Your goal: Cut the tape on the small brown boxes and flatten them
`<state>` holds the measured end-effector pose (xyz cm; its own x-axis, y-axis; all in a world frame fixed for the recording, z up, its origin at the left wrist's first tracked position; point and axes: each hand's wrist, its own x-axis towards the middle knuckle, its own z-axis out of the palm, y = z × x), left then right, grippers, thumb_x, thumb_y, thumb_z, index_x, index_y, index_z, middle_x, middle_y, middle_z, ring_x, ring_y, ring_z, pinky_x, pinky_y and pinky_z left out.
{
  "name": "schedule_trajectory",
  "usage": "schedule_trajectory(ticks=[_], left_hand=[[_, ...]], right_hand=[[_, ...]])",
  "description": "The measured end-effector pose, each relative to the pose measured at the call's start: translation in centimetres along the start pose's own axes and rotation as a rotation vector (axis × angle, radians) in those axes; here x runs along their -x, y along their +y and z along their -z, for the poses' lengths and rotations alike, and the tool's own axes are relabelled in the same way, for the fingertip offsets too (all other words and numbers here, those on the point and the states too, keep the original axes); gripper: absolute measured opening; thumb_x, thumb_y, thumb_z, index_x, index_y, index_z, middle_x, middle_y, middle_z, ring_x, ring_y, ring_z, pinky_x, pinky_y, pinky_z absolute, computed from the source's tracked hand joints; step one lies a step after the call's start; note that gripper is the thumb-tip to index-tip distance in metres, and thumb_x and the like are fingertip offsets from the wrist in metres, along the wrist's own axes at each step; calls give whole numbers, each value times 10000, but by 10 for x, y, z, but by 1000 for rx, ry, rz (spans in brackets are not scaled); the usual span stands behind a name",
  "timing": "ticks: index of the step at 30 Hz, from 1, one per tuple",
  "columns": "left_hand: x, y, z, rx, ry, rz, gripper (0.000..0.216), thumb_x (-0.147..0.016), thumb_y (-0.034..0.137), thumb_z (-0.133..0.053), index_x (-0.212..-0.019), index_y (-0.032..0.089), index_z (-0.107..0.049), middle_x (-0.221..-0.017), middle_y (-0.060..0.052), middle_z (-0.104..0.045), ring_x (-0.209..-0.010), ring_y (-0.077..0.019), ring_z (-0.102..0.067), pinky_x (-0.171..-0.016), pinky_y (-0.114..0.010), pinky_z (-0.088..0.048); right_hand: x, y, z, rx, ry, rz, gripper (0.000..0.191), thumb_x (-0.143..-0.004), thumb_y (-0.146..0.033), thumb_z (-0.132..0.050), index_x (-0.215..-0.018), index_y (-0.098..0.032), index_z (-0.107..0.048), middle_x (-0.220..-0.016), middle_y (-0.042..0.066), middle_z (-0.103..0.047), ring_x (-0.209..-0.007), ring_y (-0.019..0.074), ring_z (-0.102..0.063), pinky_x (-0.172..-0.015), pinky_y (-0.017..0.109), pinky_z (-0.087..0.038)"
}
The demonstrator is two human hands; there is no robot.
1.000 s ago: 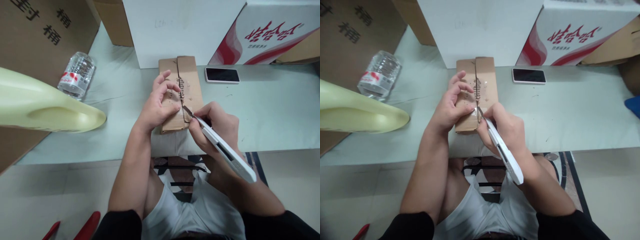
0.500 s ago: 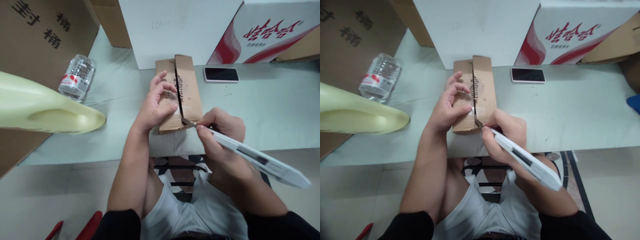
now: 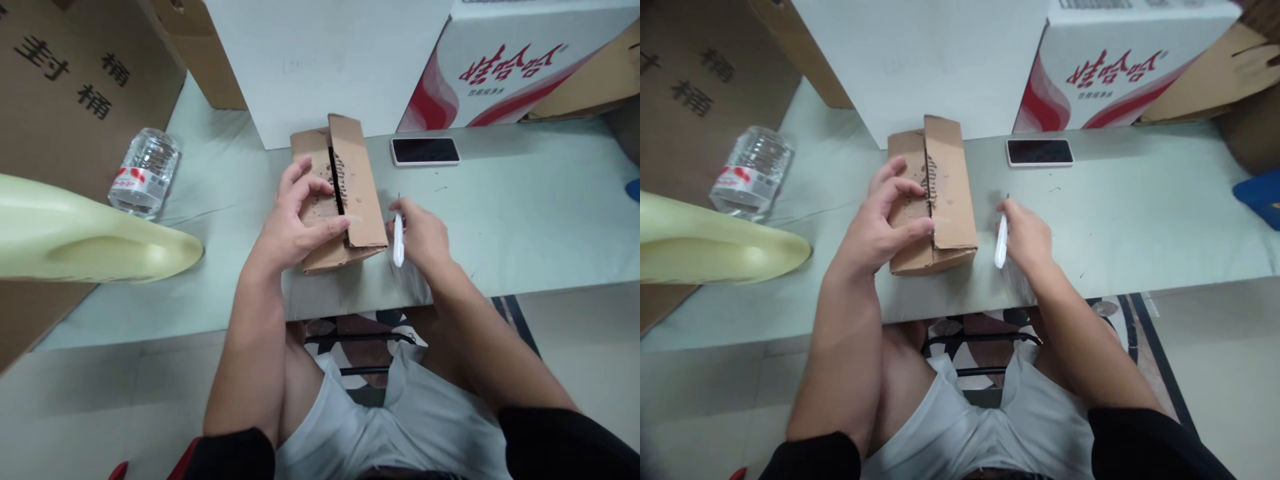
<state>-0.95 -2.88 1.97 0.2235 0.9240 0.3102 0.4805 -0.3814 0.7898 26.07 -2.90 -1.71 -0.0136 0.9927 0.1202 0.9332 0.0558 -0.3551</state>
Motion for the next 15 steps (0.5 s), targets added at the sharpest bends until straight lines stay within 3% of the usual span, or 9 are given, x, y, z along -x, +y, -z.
schedule_trajectory(ticks=[4,7,10,13,15], left_hand=[[2,7,2,-26,8,76,556,-712,666,-864,-1083,311,-650,-1625,-49,-430,-1554,-407,-353,-1277,-637,-362],[0,11,8,-4,-40,143,552,-713,649,-869,-1124,337,-671,-1642,-30,-410,-1576,-397,-328,-1311,-635,-305],[-2,10,14,67,-53,158,531,-731,640,-856,-1138,346,-683,-1677,-6,-369,-1614,-371,-272,-1330,-579,-304],[-3,4,17,114,-39,159,505,-747,617,-845,-1138,334,-695,-1694,-7,-351,-1633,-359,-234,-1327,-543,-329],[-3,3,16,112,-31,165,453,-759,567,-845,-1113,320,-709,-1701,-14,-342,-1635,-362,-230,-1320,-536,-341]], right_hand=[[-4,16,-13,33,-91,44,475,-852,-125,-493,-1261,-259,-694,-1140,92,-755,-948,271,-662,-641,313,-390],[-5,18,-15,20,-97,32,553,-865,-109,-463,-1354,-267,-667,-1123,114,-727,-1047,320,-651,-713,368,-475],[-3,14,-14,-102,-33,60,521,-851,-135,-503,-1333,-228,-678,-1050,127,-679,-987,310,-650,-774,421,-526],[4,4,-9,-395,72,230,358,-887,-238,-562,-1222,-218,-689,-953,80,-631,-870,246,-631,-798,421,-553],[11,-6,-4,-575,139,399,323,-922,-317,-595,-1229,-240,-656,-992,70,-625,-905,234,-622,-829,420,-564]])
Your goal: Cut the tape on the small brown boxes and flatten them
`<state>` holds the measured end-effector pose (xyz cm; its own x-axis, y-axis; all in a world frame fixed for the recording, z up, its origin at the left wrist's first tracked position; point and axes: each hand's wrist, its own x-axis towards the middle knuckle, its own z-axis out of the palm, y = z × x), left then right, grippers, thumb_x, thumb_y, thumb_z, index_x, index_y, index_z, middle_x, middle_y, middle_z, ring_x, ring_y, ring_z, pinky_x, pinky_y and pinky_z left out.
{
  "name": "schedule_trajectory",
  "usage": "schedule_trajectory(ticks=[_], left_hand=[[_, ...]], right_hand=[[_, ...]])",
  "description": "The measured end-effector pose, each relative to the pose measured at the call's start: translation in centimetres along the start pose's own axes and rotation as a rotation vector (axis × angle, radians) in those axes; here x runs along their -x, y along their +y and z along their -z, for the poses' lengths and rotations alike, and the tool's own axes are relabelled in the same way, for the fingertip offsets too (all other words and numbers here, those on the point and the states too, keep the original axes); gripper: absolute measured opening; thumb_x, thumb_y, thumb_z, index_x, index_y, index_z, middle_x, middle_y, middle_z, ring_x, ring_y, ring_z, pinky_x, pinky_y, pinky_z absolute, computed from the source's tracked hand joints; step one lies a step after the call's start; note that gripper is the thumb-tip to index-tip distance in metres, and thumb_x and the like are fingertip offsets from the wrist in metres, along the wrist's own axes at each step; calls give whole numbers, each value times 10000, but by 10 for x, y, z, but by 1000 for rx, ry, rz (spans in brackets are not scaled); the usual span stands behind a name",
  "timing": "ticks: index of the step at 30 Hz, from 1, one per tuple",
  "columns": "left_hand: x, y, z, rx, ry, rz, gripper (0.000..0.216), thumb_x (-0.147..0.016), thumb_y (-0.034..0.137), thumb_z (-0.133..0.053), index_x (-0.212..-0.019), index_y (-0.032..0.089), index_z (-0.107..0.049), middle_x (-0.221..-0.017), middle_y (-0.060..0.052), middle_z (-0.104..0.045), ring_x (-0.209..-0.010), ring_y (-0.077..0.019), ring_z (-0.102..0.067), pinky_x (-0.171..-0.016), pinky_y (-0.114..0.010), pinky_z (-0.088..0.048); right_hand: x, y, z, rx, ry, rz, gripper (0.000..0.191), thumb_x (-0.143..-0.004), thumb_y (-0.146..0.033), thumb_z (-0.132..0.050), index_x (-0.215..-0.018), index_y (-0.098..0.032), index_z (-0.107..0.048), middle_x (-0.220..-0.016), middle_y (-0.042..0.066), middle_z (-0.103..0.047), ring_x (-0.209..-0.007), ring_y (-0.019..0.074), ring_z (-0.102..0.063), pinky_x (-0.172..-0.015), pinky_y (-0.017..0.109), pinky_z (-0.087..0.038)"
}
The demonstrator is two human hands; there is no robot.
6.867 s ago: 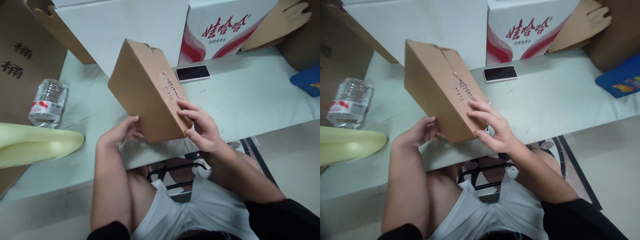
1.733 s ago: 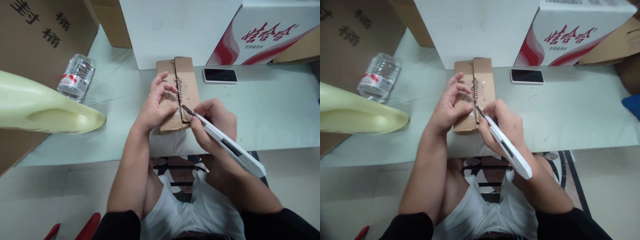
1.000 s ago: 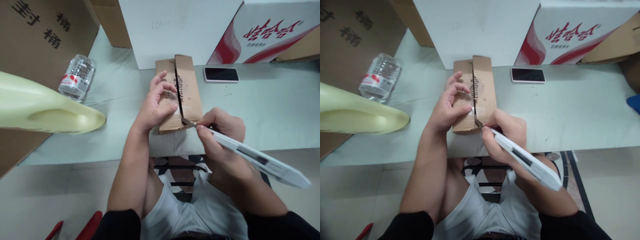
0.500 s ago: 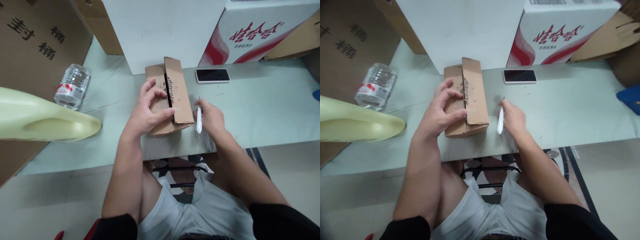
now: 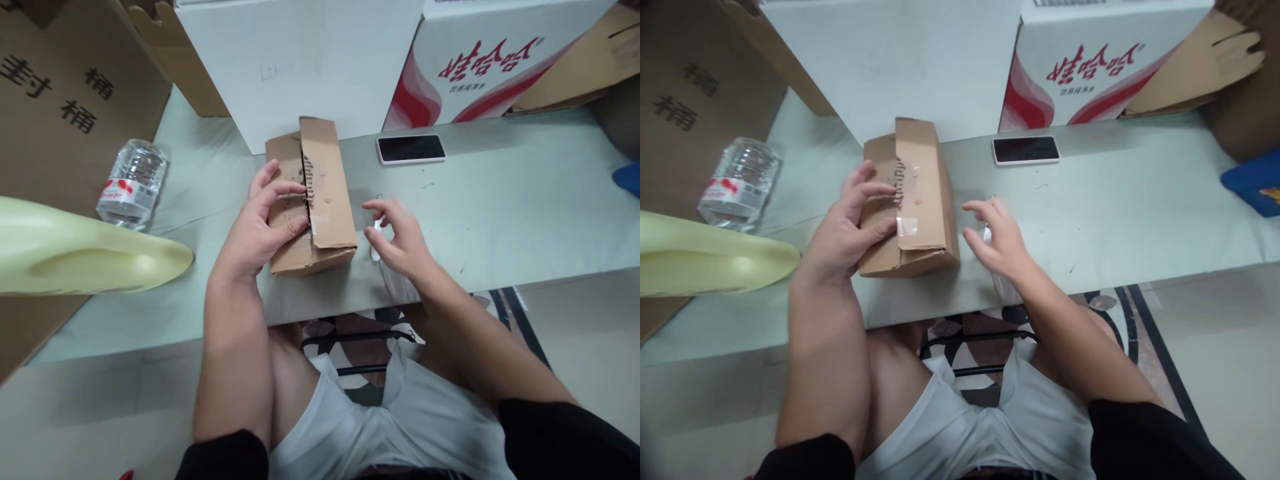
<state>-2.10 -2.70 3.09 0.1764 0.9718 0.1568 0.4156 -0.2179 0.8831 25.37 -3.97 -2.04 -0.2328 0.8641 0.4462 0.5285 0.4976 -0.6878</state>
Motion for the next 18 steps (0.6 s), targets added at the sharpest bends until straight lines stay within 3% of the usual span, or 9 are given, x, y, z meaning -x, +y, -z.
schedule_trajectory(ticks=[2,5,9,13,18], left_hand=[[1,4,-3,-29,17,16,383,-764,493,-850,-1070,301,-720,-1700,-23,-341,-1628,-369,-247,-1311,-530,-355],[6,18,-10,-107,57,47,310,-766,392,-841,-1028,273,-725,-1662,-52,-386,-1600,-383,-304,-1294,-523,-380],[11,35,-16,-175,49,36,328,-741,323,-842,-1034,257,-712,-1600,-83,-439,-1550,-400,-385,-1241,-516,-448],[10,30,-19,-136,55,12,315,-703,280,-854,-972,246,-694,-1569,-81,-467,-1516,-380,-435,-1217,-475,-477],[0,13,-20,92,289,21,286,-672,303,-885,-848,241,-668,-1493,-49,-567,-1461,-309,-499,-1229,-399,-441]], right_hand=[[2,-13,-2,-116,22,139,356,-936,-358,-623,-1279,-263,-613,-1113,89,-615,-1039,252,-611,-885,436,-564],[4,-23,-6,-237,-13,209,397,-962,-374,-610,-1346,-288,-562,-1234,108,-569,-1182,273,-573,-960,467,-554],[5,-22,-10,-313,-47,218,402,-994,-406,-555,-1382,-304,-534,-1249,105,-555,-1190,273,-569,-1006,502,-546],[6,-19,-10,-294,-56,208,407,-997,-415,-556,-1390,-314,-529,-1266,103,-565,-1213,275,-567,-1003,501,-549],[9,-14,-15,-313,-21,84,452,-993,-495,-549,-1404,-320,-480,-1301,101,-589,-1208,268,-592,-942,470,-570]])
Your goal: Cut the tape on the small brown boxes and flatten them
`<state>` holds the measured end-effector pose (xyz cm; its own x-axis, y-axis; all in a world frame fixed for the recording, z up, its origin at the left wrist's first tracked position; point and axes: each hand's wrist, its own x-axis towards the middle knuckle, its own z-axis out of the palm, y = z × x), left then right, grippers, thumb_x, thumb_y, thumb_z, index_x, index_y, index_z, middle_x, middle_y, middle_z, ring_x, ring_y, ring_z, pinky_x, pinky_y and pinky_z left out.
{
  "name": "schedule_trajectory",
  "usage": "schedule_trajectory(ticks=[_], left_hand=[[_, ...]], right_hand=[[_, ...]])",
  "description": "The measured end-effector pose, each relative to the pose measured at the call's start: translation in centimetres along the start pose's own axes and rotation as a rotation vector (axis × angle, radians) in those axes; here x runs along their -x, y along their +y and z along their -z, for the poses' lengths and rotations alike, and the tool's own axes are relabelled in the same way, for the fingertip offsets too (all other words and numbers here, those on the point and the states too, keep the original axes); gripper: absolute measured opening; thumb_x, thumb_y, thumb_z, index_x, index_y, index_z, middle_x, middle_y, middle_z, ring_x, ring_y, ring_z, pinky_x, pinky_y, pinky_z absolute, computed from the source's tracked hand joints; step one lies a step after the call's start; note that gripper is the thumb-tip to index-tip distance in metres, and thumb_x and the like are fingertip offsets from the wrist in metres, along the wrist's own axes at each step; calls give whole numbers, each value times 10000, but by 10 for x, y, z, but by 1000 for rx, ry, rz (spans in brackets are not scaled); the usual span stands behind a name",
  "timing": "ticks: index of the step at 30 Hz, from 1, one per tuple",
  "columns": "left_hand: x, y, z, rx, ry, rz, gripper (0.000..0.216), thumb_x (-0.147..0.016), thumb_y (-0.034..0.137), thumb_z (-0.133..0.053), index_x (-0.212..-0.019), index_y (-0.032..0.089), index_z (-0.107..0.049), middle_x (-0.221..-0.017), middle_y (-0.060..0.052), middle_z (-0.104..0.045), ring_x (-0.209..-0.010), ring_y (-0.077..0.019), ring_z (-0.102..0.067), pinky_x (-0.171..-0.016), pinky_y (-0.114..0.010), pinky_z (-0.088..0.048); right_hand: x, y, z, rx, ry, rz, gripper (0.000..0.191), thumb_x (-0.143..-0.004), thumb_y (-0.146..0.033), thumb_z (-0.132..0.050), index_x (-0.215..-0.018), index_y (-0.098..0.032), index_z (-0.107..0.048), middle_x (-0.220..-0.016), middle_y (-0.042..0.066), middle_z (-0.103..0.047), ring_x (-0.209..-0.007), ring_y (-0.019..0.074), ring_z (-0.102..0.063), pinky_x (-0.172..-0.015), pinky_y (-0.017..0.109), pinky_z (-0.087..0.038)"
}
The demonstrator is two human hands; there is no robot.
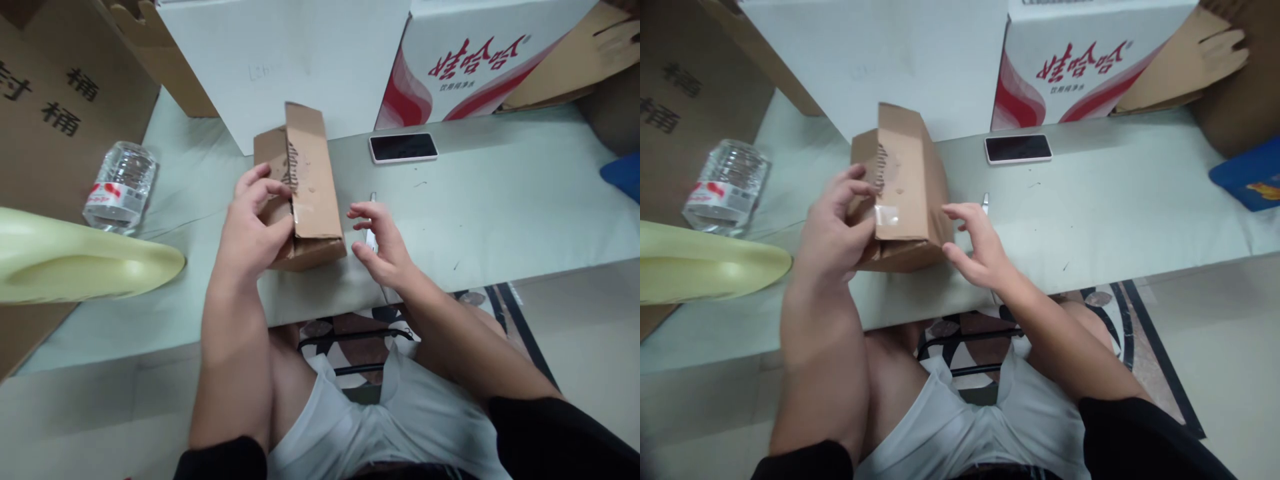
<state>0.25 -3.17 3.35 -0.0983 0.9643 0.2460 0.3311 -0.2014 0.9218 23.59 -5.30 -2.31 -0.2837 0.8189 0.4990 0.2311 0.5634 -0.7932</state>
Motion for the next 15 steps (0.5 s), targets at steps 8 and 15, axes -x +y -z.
schedule_trajectory(ticks=[8,15], left_hand=[[-13,-21,-5,710,183,228,351,-664,510,-819,-864,273,-656,-980,-8,-751,-1223,-271,-665,-884,-385,-597],[-11,-30,-12,720,171,370,272,-663,508,-776,-740,288,-636,-894,-10,-757,-1031,-268,-736,-714,-366,-621]], right_hand=[[-3,10,4,-114,240,-310,493,-966,-687,-509,-1226,-275,-584,-1177,79,-666,-1129,251,-652,-974,447,-566],[-8,12,14,43,90,-118,582,-916,-738,-573,-1278,-297,-685,-1382,97,-679,-1403,328,-560,-1241,573,-384]])
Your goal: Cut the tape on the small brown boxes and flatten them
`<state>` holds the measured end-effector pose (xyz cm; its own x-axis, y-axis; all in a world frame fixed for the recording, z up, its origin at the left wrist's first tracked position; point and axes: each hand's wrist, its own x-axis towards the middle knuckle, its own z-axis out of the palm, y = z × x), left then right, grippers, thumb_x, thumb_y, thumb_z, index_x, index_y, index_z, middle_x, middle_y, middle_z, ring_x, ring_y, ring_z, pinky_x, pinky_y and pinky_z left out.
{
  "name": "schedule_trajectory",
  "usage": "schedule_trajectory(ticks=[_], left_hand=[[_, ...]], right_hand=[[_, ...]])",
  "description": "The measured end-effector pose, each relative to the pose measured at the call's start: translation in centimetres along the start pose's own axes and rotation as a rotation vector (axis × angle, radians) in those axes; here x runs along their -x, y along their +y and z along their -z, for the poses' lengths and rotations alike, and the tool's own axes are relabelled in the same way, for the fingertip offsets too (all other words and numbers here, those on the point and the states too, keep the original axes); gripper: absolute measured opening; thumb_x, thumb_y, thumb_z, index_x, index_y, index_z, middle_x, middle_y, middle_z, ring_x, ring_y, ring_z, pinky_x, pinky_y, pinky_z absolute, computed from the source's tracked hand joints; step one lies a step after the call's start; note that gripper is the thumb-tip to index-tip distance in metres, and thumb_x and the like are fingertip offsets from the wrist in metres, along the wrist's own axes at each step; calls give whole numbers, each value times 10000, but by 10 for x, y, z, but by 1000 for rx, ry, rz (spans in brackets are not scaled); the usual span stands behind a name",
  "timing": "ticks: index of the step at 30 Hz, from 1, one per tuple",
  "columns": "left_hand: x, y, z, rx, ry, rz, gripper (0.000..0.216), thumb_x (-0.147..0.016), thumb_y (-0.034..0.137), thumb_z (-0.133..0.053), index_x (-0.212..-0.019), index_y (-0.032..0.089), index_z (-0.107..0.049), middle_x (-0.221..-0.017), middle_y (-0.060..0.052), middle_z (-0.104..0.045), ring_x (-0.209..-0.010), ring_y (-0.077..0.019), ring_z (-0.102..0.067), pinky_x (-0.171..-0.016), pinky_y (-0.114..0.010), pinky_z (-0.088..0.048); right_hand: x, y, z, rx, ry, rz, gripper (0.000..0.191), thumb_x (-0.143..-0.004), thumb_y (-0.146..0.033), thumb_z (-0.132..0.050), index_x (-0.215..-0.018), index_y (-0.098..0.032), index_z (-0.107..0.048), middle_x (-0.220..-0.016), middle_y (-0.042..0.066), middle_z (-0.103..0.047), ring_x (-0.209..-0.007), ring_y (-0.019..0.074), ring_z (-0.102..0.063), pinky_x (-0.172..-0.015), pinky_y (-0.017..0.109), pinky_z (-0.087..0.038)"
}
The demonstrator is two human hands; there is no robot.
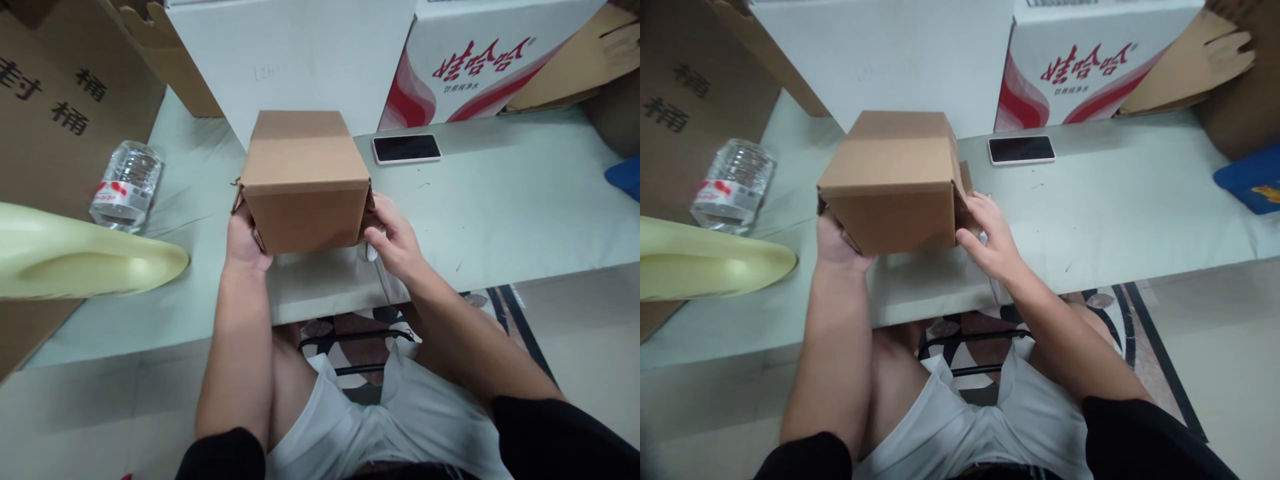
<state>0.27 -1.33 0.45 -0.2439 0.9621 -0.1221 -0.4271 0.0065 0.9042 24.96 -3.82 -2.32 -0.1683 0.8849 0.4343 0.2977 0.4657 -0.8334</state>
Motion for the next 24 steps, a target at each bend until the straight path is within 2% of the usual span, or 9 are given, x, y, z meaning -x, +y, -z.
schedule_trajectory(ticks=[3,7,9,12,15,17,19,21,24], left_hand=[[2,-1,-1,-54,-2,33,277,-686,513,-742,-794,272,-659,-760,-32,-702,-956,-282,-747,-715,-373,-626],[7,1,1,-104,-110,31,296,-632,465,-747,-822,260,-650,-791,-41,-696,-958,-295,-734,-754,-385,-629],[9,2,4,-157,-172,36,328,-610,469,-760,-832,260,-640,-833,-46,-705,-981,-306,-727,-790,-405,-627],[8,3,11,-230,-219,-18,362,-570,455,-811,-837,268,-653,-900,-43,-728,-1058,-318,-714,-891,-421,-615],[4,5,16,-292,-184,-144,348,-562,408,-862,-821,279,-669,-986,-22,-754,-1138,-293,-698,-1012,-391,-576],[3,7,16,-316,-162,-216,327,-576,391,-872,-813,276,-678,-1006,-20,-760,-1145,-270,-697,-1039,-369,-553],[4,10,14,-300,-149,-253,295,-607,396,-850,-817,270,-688,-961,-21,-759,-1064,-249,-717,-960,-351,-567],[7,14,13,-241,-148,-269,227,-666,430,-777,-785,259,-686,-816,-19,-725,-841,-215,-719,-767,-326,-568],[9,19,13,-158,-148,-294,239,-721,467,-631,-631,246,-633,-542,-6,-561,-472,-146,-524,-488,-318,-426]], right_hand=[[1,3,1,-77,-8,-46,611,-893,-711,-638,-1336,-290,-632,-1377,100,-690,-1368,336,-594,-1207,586,-423],[3,3,1,-180,-21,-175,543,-864,-717,-669,-1125,-241,-645,-1080,91,-756,-1029,302,-721,-904,502,-602],[3,4,1,-182,2,-214,549,-818,-730,-712,-1050,-240,-626,-971,72,-737,-918,275,-711,-797,453,-600],[2,5,2,-187,91,-255,638,-779,-694,-774,-1204,-272,-555,-883,12,-684,-846,230,-680,-757,398,-568],[-1,5,3,-203,179,-243,755,-769,-659,-801,-1330,-308,-437,-982,9,-679,-909,218,-680,-798,382,-562],[-2,3,4,-173,274,-191,743,-742,-664,-821,-1271,-302,-447,-1126,53,-668,-1028,241,-670,-848,397,-568],[-3,1,7,-130,350,-164,635,-755,-698,-791,-1141,-282,-506,-1123,68,-656,-1057,256,-655,-853,407,-569],[-4,1,12,-114,373,-205,519,-834,-748,-673,-967,-264,-543,-946,46,-636,-937,239,-652,-786,392,-560],[-5,4,17,-226,405,-381,541,-907,-783,-511,-825,-249,-541,-741,9,-533,-678,179,-571,-580,330,-481]])
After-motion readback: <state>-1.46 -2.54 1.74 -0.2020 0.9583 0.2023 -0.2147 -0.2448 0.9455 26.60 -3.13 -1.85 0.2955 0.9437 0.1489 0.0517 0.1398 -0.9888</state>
